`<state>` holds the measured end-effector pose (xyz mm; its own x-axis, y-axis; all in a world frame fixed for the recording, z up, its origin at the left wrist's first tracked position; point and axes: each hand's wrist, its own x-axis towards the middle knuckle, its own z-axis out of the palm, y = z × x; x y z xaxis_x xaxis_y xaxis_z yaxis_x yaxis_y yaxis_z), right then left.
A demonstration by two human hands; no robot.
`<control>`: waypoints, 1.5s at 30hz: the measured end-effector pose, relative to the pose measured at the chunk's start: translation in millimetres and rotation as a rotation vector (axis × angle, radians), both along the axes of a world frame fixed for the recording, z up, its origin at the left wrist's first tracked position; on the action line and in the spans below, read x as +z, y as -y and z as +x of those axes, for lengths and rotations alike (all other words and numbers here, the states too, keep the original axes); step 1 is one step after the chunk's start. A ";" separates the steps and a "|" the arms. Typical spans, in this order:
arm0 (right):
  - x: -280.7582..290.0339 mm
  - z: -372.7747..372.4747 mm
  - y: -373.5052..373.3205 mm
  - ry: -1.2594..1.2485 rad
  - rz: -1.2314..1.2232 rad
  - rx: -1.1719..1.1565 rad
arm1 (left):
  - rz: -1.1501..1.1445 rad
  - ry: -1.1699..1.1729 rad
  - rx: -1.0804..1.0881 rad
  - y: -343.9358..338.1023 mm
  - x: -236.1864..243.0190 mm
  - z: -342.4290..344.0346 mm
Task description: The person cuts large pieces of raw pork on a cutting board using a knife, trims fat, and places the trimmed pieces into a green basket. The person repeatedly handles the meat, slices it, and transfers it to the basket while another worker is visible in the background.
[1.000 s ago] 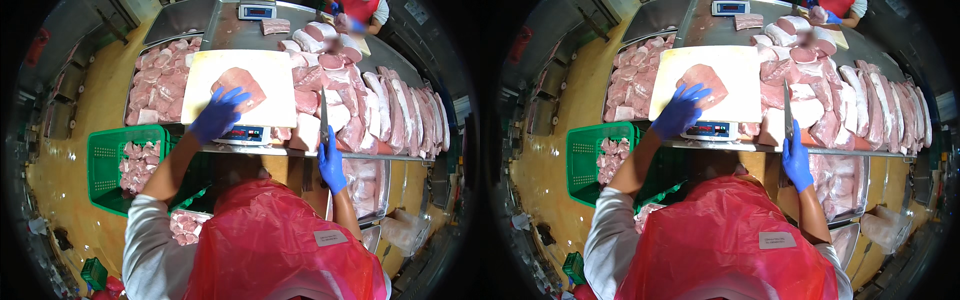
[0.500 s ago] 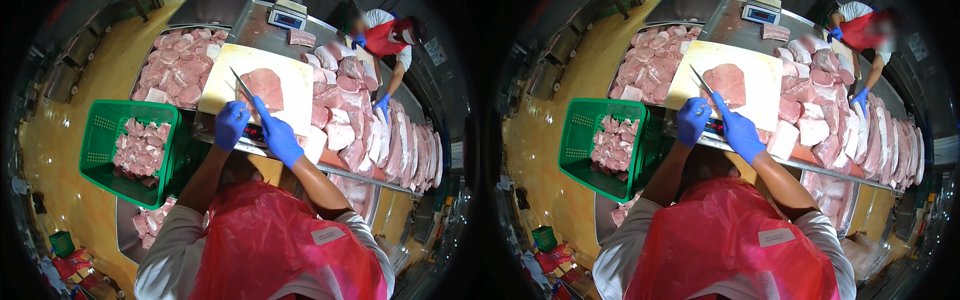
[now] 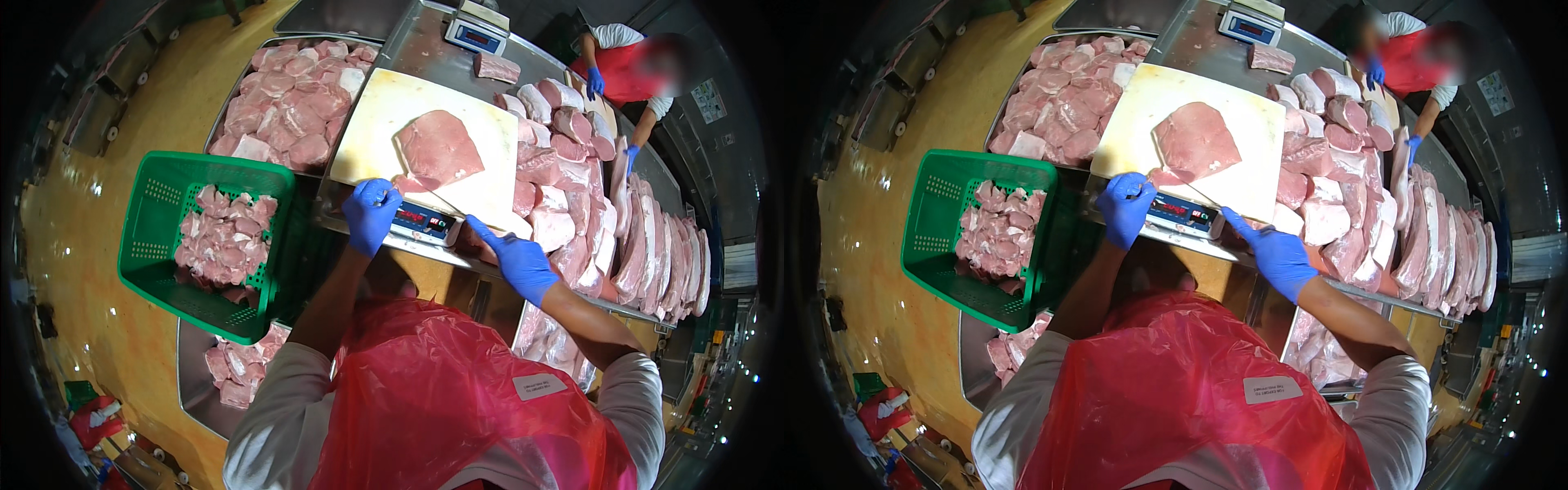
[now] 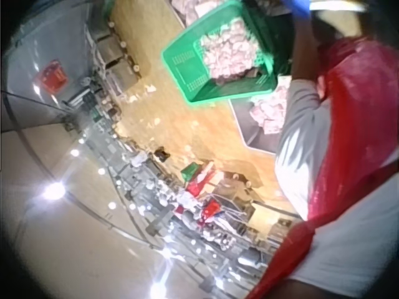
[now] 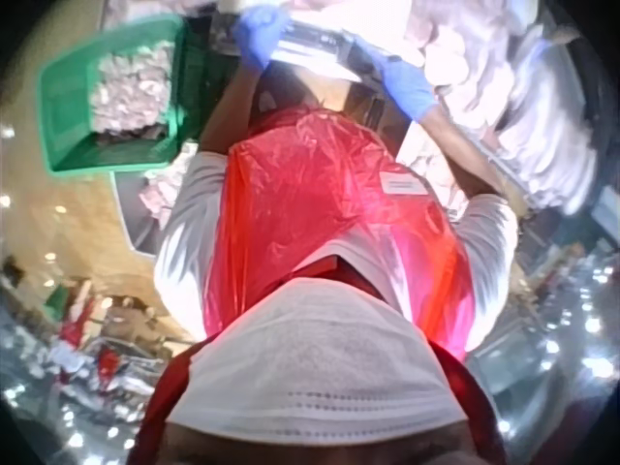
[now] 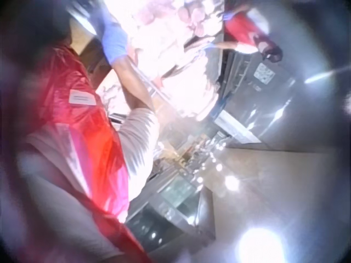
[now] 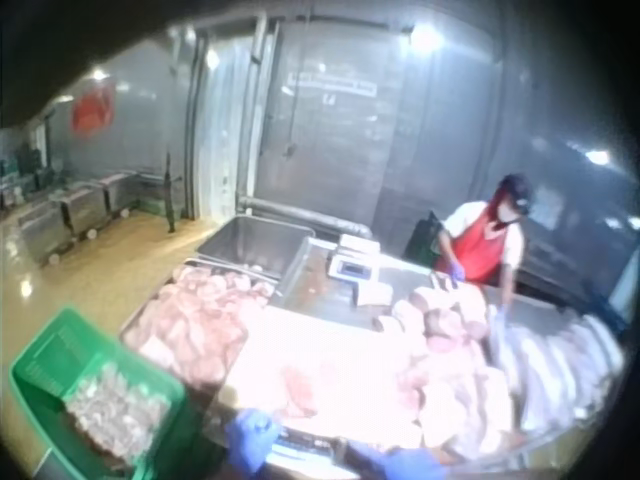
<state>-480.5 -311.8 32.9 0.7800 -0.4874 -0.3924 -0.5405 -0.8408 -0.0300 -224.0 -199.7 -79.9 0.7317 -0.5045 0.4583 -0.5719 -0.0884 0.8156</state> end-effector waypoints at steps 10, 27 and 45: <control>10.1 85.5 -11.5 0.225 0.037 -0.007 | -0.043 -0.393 -0.114 29.2 -1.7 -14.2; 30.8 24.8 32.4 -0.057 0.002 0.121 | -0.038 -0.279 -0.134 21.4 4.6 -30.0; 12.3 -0.8 8.2 0.012 0.036 0.074 | 0.055 -0.251 0.035 4.2 10.7 27.8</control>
<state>-481.3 -320.0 45.2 0.8182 -0.4141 -0.3988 -0.4764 -0.8767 -0.0671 -196.2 -203.9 -69.2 0.8365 -0.4962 0.2325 -0.3479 -0.1530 0.9250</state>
